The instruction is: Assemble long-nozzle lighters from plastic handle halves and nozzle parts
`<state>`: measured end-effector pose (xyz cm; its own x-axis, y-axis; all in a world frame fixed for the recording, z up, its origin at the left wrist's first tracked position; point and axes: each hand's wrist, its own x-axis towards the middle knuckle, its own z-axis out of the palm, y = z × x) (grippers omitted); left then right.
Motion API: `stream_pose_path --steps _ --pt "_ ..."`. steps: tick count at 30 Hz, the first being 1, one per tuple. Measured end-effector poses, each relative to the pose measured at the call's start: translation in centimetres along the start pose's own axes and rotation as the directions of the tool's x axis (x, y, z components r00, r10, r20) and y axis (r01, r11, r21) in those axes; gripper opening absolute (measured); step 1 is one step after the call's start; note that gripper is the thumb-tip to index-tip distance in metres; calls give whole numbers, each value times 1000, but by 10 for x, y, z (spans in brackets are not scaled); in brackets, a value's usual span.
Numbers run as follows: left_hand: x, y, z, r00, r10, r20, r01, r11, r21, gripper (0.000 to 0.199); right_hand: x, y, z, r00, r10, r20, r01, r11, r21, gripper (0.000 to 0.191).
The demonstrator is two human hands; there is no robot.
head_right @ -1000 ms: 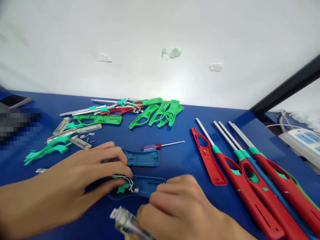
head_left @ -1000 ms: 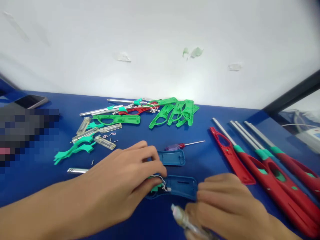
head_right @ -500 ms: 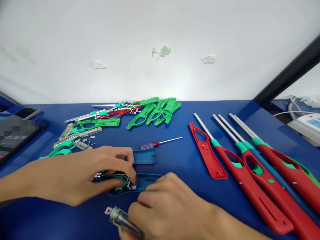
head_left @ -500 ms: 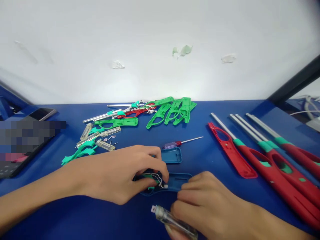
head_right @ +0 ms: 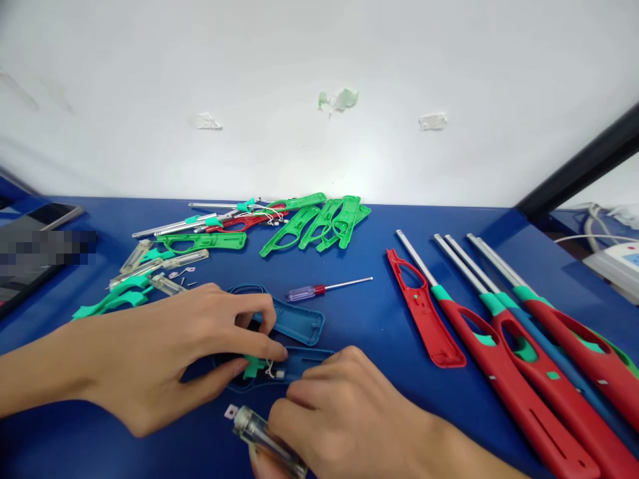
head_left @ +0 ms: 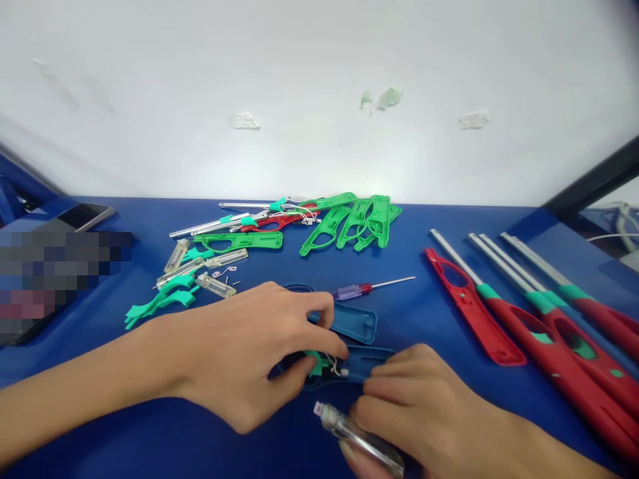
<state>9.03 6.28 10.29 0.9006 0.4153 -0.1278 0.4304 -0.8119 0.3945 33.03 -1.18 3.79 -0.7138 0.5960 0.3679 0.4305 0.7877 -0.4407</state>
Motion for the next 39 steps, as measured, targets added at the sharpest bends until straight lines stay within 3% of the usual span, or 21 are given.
stream_pose_path --steps 16,30,35,39 --pt "-6 6 8 989 122 -87 -105 979 177 15 3 0 0 1000 10 18 -9 1000 -26 31" --pt "-7 10 8 996 55 -70 -45 990 133 10 3 -1 1 1000 -3 9 4 999 -51 36" --pt "-6 10 7 999 31 -37 -26 994 110 12 5 -1 -1 1000 -8 -8 7 998 -62 38" --pt "-2 5 9 997 26 -78 -13 987 159 20 2 -1 1 1000 -17 -3 17 998 -63 38"
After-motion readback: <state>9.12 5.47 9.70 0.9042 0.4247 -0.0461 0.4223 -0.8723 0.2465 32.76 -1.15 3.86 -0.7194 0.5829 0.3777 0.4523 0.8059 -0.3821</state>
